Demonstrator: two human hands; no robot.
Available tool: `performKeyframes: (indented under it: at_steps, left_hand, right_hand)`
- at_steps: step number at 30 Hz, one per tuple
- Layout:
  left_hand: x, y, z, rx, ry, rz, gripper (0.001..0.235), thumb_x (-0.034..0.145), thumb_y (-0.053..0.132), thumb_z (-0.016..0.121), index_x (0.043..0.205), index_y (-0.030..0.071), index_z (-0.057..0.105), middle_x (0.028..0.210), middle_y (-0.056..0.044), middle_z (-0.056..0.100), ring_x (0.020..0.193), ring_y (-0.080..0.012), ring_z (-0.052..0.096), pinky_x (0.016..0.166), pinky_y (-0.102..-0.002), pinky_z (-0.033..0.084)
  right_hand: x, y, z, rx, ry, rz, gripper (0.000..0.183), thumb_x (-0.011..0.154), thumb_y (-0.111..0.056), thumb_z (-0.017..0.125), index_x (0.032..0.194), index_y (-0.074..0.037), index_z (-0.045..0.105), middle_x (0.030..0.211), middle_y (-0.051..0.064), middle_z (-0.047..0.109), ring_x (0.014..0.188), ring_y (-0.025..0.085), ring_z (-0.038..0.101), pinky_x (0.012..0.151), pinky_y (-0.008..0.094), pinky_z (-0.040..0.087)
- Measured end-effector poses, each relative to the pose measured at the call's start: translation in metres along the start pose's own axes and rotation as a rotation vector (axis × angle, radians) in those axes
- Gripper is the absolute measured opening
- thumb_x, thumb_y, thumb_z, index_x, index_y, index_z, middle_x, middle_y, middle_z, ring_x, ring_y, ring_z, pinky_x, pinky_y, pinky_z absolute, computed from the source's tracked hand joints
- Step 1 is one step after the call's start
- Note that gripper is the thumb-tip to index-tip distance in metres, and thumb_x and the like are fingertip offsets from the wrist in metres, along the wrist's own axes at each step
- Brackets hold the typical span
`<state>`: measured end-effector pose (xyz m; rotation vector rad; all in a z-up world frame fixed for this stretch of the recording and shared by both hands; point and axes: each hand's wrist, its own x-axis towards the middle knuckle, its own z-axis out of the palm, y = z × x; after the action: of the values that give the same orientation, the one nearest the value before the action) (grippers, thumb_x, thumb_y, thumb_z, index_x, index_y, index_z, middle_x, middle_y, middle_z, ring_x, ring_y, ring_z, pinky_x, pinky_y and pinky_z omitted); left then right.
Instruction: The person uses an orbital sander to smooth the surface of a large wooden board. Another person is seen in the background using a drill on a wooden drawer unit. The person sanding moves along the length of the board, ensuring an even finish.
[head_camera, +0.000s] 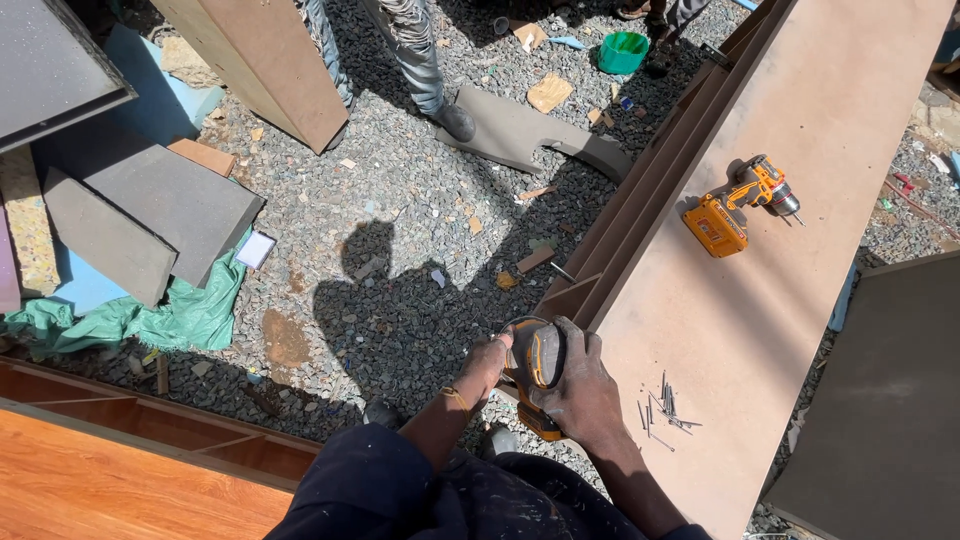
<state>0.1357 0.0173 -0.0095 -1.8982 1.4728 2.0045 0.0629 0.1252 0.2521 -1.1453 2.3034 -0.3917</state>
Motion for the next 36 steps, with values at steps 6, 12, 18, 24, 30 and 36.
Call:
performKeyframes:
  at_steps: [6, 12, 18, 24, 30, 36]
  left_hand:
    - [0.057, -0.047, -0.026, -1.007, -0.205, 0.138, 0.054, 0.089, 0.017, 0.063, 0.14, 0.001, 0.064, 0.145, -0.018, 0.062, 0.123, -0.0297, 0.065, 0.098, -0.042, 0.055]
    - [0.098, -0.067, -0.038, -1.082, -0.056, 0.054, 0.035, 0.09, 0.012, 0.071, 0.123, -0.001, 0.074, 0.133, -0.012, 0.07, 0.122, -0.0241, 0.066, 0.108, -0.037, 0.05]
    - [0.045, -0.038, -0.073, -1.081, -0.12, -0.017, 0.06, 0.093, 0.02, 0.064, 0.15, 0.004, 0.054, 0.155, -0.009, 0.055, 0.131, -0.0246, 0.061, 0.1, -0.038, 0.052]
    - [0.113, -0.083, -0.056, -1.362, -0.083, 0.191, 0.031, 0.087, 0.003, 0.072, 0.116, -0.007, 0.073, 0.112, -0.016, 0.07, 0.095, -0.0325, 0.068, 0.085, -0.051, 0.056]
    - [0.109, -0.069, -0.067, -1.306, -0.033, 0.105, 0.03, 0.09, -0.005, 0.063, 0.118, -0.008, 0.072, 0.094, -0.015, 0.066, 0.075, -0.0255, 0.062, 0.065, -0.041, 0.049]
    - [0.027, -0.017, -0.11, -1.047, 0.113, -0.004, 0.023, 0.086, 0.01, 0.075, 0.105, 0.002, 0.082, 0.083, -0.01, 0.074, 0.069, -0.0239, 0.068, 0.06, -0.04, 0.048]
  right_hand:
    - [0.011, -0.021, 0.011, -0.067, -0.064, -0.115, 0.101, 0.07, -0.035, 0.082, 0.155, -0.027, 0.028, 0.126, 0.006, 0.044, 0.11, 0.037, 0.062, 0.074, 0.058, 0.058]
    - [0.015, -0.043, 0.02, -0.022, -0.106, -0.2, 0.095, 0.074, -0.039, 0.081, 0.153, -0.025, 0.03, 0.137, 0.006, 0.042, 0.121, 0.035, 0.058, 0.082, 0.059, 0.057]
    - [0.023, -0.06, 0.025, -0.024, -0.2, -0.176, 0.098, 0.074, -0.042, 0.082, 0.154, -0.027, 0.027, 0.136, 0.007, 0.041, 0.119, 0.037, 0.059, 0.083, 0.059, 0.058]
    - [0.03, -0.07, 0.034, -0.053, -0.162, -0.203, 0.096, 0.072, -0.044, 0.079, 0.153, -0.025, 0.031, 0.14, 0.008, 0.042, 0.119, 0.04, 0.059, 0.083, 0.059, 0.057]
    - [0.033, -0.083, 0.035, -0.076, -0.194, -0.167, 0.094, 0.076, -0.052, 0.077, 0.153, -0.028, 0.029, 0.141, 0.008, 0.041, 0.12, 0.04, 0.06, 0.089, 0.061, 0.056]
    - [0.038, -0.092, 0.042, -0.063, -0.202, -0.138, 0.104, 0.07, -0.047, 0.08, 0.157, -0.028, 0.027, 0.137, 0.004, 0.043, 0.118, 0.035, 0.061, 0.089, 0.057, 0.057]
